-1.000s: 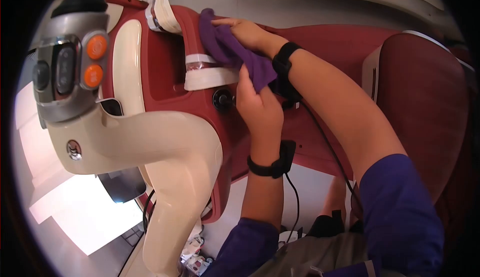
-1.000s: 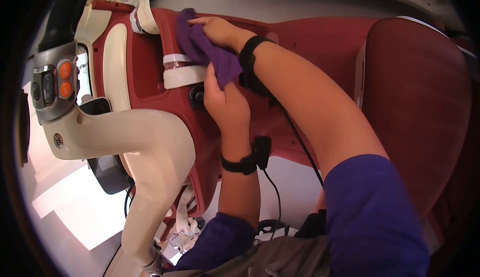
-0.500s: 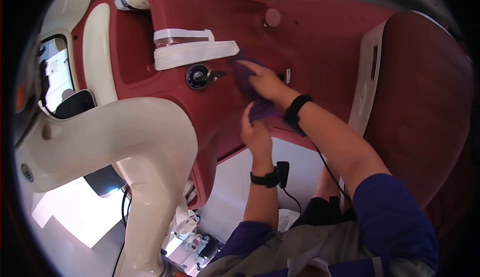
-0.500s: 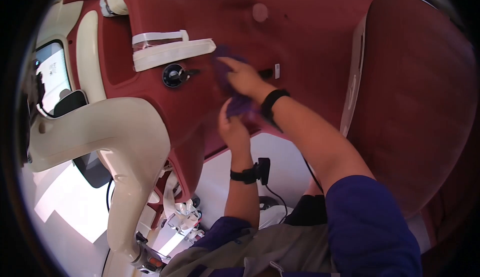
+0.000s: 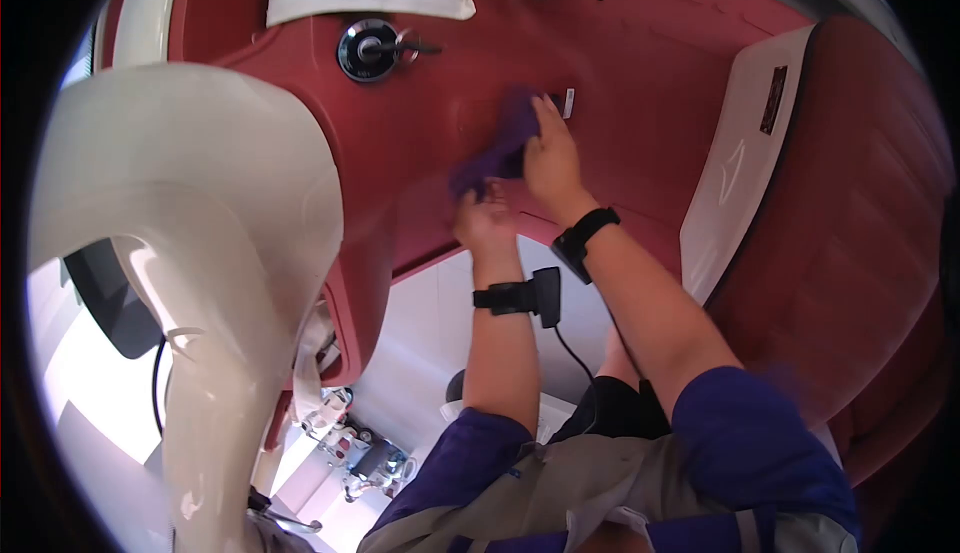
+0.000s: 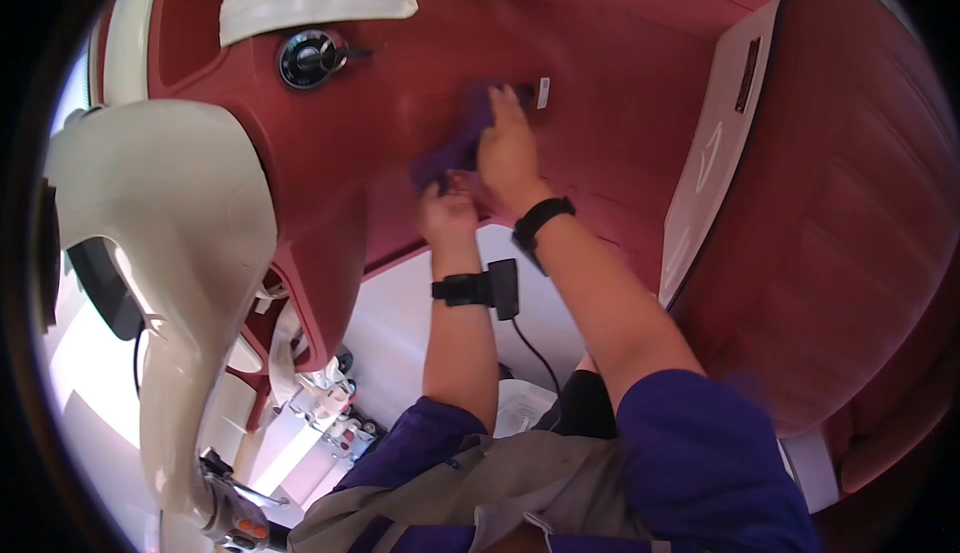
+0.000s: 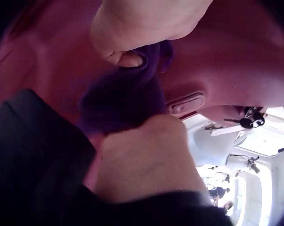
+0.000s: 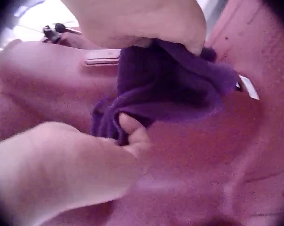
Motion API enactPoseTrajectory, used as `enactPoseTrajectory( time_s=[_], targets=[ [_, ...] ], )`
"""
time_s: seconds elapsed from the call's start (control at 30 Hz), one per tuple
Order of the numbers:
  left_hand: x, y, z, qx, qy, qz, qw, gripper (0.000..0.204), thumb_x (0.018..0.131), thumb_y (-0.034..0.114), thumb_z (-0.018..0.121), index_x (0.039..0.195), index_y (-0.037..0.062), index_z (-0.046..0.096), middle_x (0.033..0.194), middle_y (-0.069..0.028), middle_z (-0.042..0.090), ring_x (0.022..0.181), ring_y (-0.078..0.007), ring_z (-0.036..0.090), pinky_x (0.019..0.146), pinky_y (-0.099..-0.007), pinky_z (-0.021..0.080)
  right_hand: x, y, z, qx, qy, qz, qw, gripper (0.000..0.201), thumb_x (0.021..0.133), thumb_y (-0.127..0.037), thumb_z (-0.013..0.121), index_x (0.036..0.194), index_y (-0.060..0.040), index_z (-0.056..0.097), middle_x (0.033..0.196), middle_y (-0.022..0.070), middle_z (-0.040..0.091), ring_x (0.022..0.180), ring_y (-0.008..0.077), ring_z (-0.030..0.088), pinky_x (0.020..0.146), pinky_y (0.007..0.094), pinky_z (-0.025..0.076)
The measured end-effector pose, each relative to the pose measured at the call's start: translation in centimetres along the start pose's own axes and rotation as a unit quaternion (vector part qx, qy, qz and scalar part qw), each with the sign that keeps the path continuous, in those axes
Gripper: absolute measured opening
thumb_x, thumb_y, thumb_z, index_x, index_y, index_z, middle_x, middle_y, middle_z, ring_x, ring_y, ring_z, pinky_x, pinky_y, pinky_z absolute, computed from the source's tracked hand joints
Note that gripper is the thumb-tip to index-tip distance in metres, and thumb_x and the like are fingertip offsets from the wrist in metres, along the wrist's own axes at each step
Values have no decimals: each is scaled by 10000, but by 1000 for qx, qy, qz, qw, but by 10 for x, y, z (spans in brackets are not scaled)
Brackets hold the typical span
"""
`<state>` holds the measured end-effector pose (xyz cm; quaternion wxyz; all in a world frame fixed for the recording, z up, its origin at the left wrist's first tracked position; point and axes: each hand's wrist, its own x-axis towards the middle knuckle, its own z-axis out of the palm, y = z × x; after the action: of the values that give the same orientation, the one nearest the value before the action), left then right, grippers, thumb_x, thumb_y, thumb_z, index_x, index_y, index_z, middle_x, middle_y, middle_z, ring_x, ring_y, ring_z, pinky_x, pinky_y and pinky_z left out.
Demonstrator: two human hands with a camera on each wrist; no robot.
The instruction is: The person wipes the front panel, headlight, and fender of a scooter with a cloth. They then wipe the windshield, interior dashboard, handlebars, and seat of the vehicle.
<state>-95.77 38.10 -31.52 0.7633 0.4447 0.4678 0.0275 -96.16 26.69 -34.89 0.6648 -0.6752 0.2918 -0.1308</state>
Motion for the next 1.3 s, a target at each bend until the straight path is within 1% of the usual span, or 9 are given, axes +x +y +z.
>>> enactPoseTrajectory(
  time_s=[0.17,0.4,0.5,0.57,0.7,0.83,1.03,1.17,1.3],
  targets=[
    [33,34,-23,14,-166,49,985,339,1020,157,373,1308,15,483,1325,-197,548,1143,-305,574,983,-446,482,4,-55,-2,49,-53,-263,962,671,749,65,538,1389,-135,539,1542,202,349,1387,403,384,1135,476,345],
    [54,9,14,61,-209,-110,970,447,1057,269,309,1406,28,452,1411,-161,527,1311,-327,497,1108,-479,400,-4,-27,24,-69,14,-302,951,618,781,22,528,1375,-147,549,1523,220,370,1365,416,411,1138,496,336],
    [98,-1,-14,34,-176,-108,978,417,1063,266,322,1377,42,480,1387,-149,538,1296,-314,501,1090,-486,413,-19,-3,21,-22,39,-118,992,578,820,53,448,1396,21,489,1373,250,529,1240,381,545,1059,423,438],
    [47,19,-4,60,-121,-22,991,380,1056,225,354,1348,15,479,1338,-161,542,1230,-314,537,1067,-489,441,-29,2,7,202,19,197,959,529,873,35,380,1380,-7,525,1225,199,588,963,225,648,753,349,561],
    [-9,54,14,31,-240,61,968,341,1060,178,333,1306,-3,486,1286,-163,549,1167,-303,564,1028,-475,481,-39,-58,3,67,89,-137,984,484,800,22,512,1258,-100,611,1192,186,559,1061,300,595,908,403,492],
    [21,60,9,-81,-336,-94,934,348,1066,187,313,1300,-4,485,1303,-165,540,1173,-287,560,1029,-438,490,-43,-57,40,48,39,-299,952,471,704,43,595,1156,-90,604,1169,183,545,1158,377,517,1016,440,416],
    [43,32,-43,-24,-239,-55,969,308,1049,148,391,1283,-17,505,1320,-163,542,1155,-283,577,1018,-419,492,-66,63,56,179,-67,-32,981,398,814,89,506,1169,-76,579,1153,122,600,1064,243,597,925,339,473],
    [13,57,-107,180,-187,220,940,365,989,32,472,1344,-45,438,1365,-196,499,1165,-318,578,950,-428,544,-69,37,70,366,-214,48,904,404,870,90,439,1221,-52,579,1122,51,613,1037,148,597,919,283,485],
    [5,93,-181,472,-136,481,726,346,956,-48,466,1298,-85,509,1256,-203,577,1039,-271,662,847,-375,602,-89,20,128,171,-264,-156,936,355,870,26,561,1205,-75,616,1233,144,623,1105,307,612,959,364,484]
  ],
)
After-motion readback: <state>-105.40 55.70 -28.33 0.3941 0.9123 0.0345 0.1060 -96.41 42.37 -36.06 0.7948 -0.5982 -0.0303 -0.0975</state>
